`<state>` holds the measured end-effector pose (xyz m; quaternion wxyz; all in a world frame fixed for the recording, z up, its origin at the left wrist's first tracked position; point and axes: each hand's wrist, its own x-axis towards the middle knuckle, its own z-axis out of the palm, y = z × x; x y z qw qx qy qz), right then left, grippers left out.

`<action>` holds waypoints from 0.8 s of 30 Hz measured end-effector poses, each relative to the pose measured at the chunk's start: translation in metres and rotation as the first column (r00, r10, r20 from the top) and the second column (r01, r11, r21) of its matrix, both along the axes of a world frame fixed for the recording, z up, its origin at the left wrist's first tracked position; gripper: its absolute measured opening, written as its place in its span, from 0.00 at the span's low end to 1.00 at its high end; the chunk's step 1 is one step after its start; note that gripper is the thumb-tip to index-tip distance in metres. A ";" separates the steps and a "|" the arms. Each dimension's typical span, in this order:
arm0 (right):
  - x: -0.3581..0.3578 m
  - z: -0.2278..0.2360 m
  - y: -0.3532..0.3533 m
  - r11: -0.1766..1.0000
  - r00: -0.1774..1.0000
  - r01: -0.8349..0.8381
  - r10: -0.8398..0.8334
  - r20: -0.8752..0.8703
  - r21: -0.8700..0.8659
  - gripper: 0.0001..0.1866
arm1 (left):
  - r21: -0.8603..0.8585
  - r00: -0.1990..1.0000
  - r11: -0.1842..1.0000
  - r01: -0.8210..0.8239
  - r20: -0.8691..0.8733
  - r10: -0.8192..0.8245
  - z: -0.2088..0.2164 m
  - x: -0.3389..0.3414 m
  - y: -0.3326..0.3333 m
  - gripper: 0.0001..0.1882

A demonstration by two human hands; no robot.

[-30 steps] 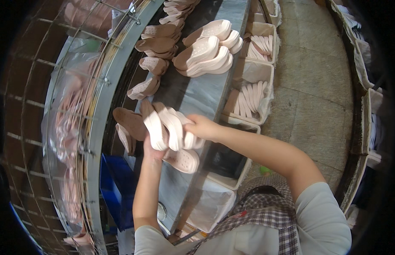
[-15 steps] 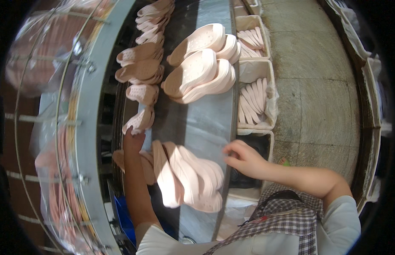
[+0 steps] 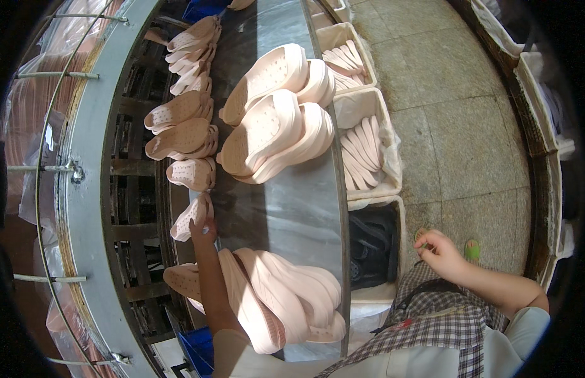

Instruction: The person picks up pairs of pink slippers from a shelf, stacks them in their hands, and places them into a white bin. They repeat this process multiple times, handling the slippers by hand without using any tools.

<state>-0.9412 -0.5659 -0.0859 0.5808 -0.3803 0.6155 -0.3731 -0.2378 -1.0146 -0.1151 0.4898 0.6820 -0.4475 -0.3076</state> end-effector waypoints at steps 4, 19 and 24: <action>0.003 -0.003 0.007 1.000 1.000 0.014 -0.014 -0.002 0.025 0.06 | -0.122 0.946 0.981 0.151 0.307 -0.107 -0.002 0.008 -0.004 0.32; -0.014 -0.010 0.016 0.995 0.991 0.087 -0.082 -0.102 0.049 0.05 | -0.016 0.856 0.981 0.194 -0.486 -0.177 0.099 -0.112 0.031 0.23; -0.018 -0.008 0.014 0.997 0.998 0.063 -0.062 -0.026 0.034 0.05 | -0.003 0.625 0.999 0.037 -0.781 -0.025 0.173 -0.182 0.113 0.18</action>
